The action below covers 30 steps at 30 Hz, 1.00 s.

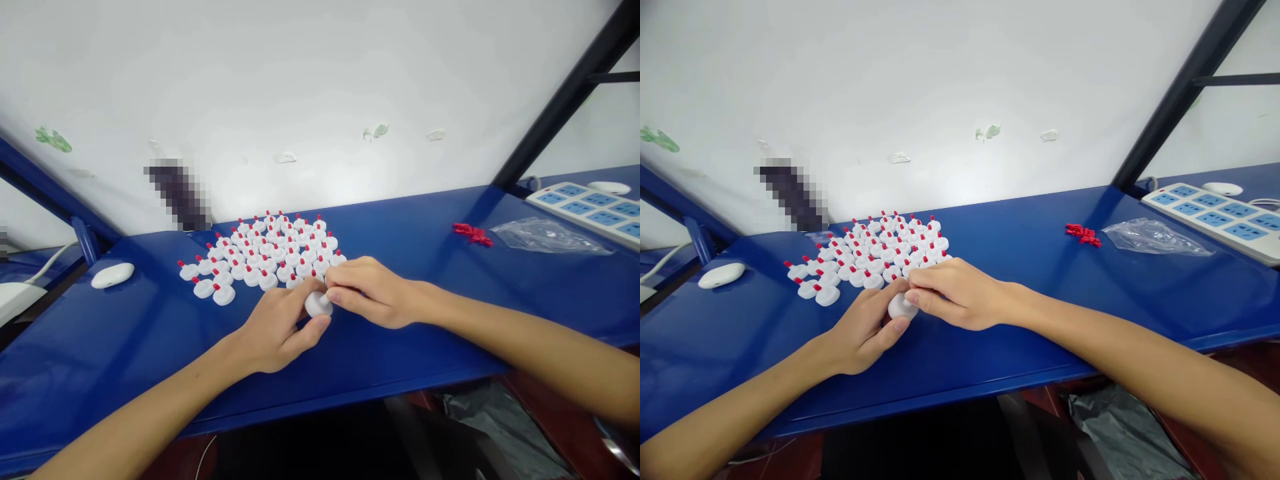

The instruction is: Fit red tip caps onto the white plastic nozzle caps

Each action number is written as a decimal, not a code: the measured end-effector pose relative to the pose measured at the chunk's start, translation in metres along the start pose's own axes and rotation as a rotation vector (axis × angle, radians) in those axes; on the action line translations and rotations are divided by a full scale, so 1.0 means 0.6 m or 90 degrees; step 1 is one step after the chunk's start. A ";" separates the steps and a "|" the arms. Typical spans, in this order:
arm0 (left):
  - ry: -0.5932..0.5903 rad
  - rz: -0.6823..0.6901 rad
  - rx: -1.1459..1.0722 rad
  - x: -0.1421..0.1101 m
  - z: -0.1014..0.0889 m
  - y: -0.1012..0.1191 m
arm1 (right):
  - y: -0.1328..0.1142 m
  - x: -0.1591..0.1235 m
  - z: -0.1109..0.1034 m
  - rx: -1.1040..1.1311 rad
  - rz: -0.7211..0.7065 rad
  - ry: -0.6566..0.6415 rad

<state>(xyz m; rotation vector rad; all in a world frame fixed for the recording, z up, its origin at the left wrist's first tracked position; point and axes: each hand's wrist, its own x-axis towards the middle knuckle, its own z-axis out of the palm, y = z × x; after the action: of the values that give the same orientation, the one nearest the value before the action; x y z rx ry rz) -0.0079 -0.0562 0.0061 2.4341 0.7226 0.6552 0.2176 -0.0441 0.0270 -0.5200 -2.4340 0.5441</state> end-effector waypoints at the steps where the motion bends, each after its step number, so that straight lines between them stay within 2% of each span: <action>1: 0.021 0.003 0.009 0.000 0.001 -0.002 | 0.002 -0.001 0.000 -0.010 0.002 0.002; 6: 0.194 -0.021 0.027 0.003 -0.002 -0.027 | 0.023 -0.002 -0.002 -0.134 0.071 -0.128; 9: 0.237 -0.015 0.045 0.007 -0.008 -0.037 | 0.029 -0.001 -0.004 -0.218 0.124 -0.136; 11: 0.218 -0.001 0.072 0.008 -0.010 -0.038 | 0.032 -0.001 -0.007 -0.237 0.131 -0.088; 14: 0.142 0.038 0.107 0.008 -0.010 -0.033 | 0.046 -0.003 -0.018 -0.260 0.141 0.018; 16: 0.090 0.072 0.127 0.008 -0.009 -0.030 | 0.064 -0.005 -0.029 -0.278 0.175 0.070; 18: 0.065 0.092 0.150 0.009 -0.008 -0.028 | 0.087 -0.009 -0.037 -0.291 0.237 0.084; 20: 0.057 0.100 0.165 0.010 -0.008 -0.029 | 0.110 -0.013 -0.042 -0.302 0.320 0.052; 23: 0.032 0.102 0.181 0.010 -0.010 -0.030 | 0.129 -0.017 -0.041 -0.325 0.405 -0.046; 26: 0.000 0.108 0.180 0.007 -0.011 -0.026 | 0.127 -0.018 -0.035 -0.356 0.378 -0.104; 30: -0.030 0.154 0.139 0.004 -0.006 -0.009 | 0.112 -0.016 -0.031 -0.370 0.322 -0.124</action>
<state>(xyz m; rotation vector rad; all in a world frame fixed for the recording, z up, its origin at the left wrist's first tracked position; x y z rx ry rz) -0.0102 -0.0494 0.0064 2.7571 0.5080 0.6344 0.2523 0.0123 0.0038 -1.4024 -2.6363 0.0598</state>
